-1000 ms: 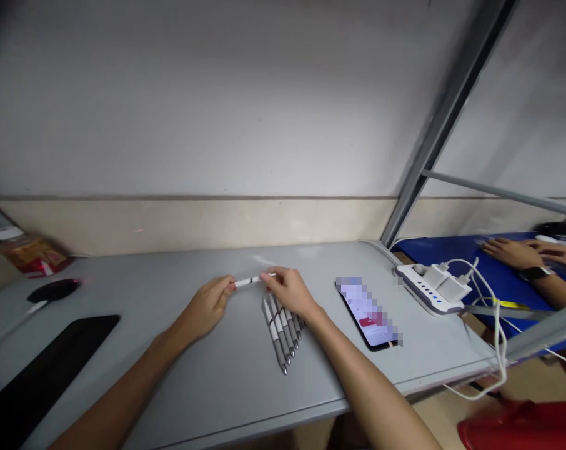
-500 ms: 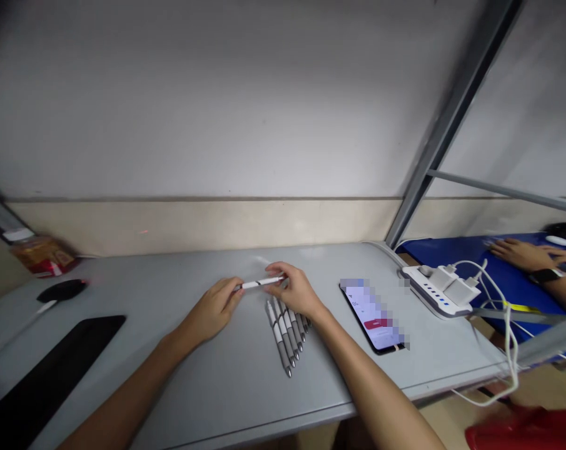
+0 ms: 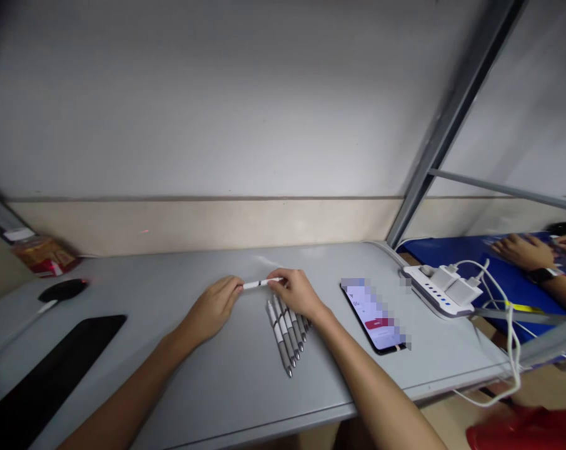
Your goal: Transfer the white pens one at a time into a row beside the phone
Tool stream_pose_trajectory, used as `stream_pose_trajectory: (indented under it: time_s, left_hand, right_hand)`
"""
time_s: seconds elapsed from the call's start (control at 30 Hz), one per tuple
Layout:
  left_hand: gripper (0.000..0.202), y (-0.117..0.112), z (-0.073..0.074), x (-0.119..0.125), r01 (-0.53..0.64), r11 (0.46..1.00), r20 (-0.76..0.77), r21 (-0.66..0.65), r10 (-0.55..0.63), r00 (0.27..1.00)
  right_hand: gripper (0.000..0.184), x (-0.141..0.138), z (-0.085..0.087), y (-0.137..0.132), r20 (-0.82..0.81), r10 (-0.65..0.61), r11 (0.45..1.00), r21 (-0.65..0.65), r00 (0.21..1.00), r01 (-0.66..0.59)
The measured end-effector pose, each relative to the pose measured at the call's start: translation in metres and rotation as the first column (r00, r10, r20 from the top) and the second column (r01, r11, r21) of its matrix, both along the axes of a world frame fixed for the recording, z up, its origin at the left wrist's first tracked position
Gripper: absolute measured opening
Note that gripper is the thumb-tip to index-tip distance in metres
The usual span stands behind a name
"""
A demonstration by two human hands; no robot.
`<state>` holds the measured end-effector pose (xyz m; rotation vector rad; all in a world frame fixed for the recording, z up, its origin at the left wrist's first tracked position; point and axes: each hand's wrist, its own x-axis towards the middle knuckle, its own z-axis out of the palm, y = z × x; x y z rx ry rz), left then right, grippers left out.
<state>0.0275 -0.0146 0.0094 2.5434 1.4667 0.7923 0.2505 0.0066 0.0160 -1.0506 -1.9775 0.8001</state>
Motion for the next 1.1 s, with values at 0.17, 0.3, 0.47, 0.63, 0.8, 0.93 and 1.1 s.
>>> stream_pose_trajectory:
  time_s: [0.17, 0.3, 0.47, 0.63, 0.8, 0.93, 1.1]
  left_hand:
    - [0.029, 0.001, -0.002, -0.001, -0.007, 1.000, 0.007, -0.006, 0.008, 1.000]
    - [0.030, -0.001, 0.000, 0.000, -0.022, 0.995, 0.049, -0.096, 0.027, 0.998]
    - [0.029, -0.004, 0.005, 0.000, 0.000, 0.992, 0.127, -0.123, 0.016, 0.992]
    - [0.034, -0.003, 0.005, -0.002, 0.046, 0.995, 0.154, -0.092, -0.032, 0.988]
    - [0.031, 0.000, 0.002, -0.005, -0.002, 0.997, 0.118, -0.073, 0.011, 0.993]
    - [0.029, 0.001, 0.002, -0.007, -0.021, 0.997, 0.078, -0.078, 0.027, 0.997]
    - [0.027, -0.003, 0.004, -0.001, 0.014, 0.997, 0.091, -0.074, -0.007, 0.996]
  right_hand:
    - [0.013, 0.002, -0.001, 0.001, 0.052, -0.022, 0.990, 0.137, 0.998, 0.015]
    - [0.015, 0.004, -0.008, 0.005, 0.110, -0.061, 0.960, 0.279, 0.992, 0.028]
    - [0.016, 0.007, -0.009, 0.007, 0.148, -0.102, 0.944, 0.326, 0.984, 0.049]
    - [0.019, 0.014, -0.009, 0.013, 0.171, -0.169, 0.926, 0.365, 0.971, 0.097]
    - [0.022, 0.024, -0.012, 0.020, 0.229, -0.210, 0.914, 0.392, 0.950, 0.108]
    - [0.021, 0.027, -0.011, 0.021, 0.222, -0.214, 0.916, 0.383, 0.951, 0.117]
    - [0.021, 0.019, -0.008, 0.014, 0.189, -0.125, 0.933, 0.357, 0.974, 0.051]
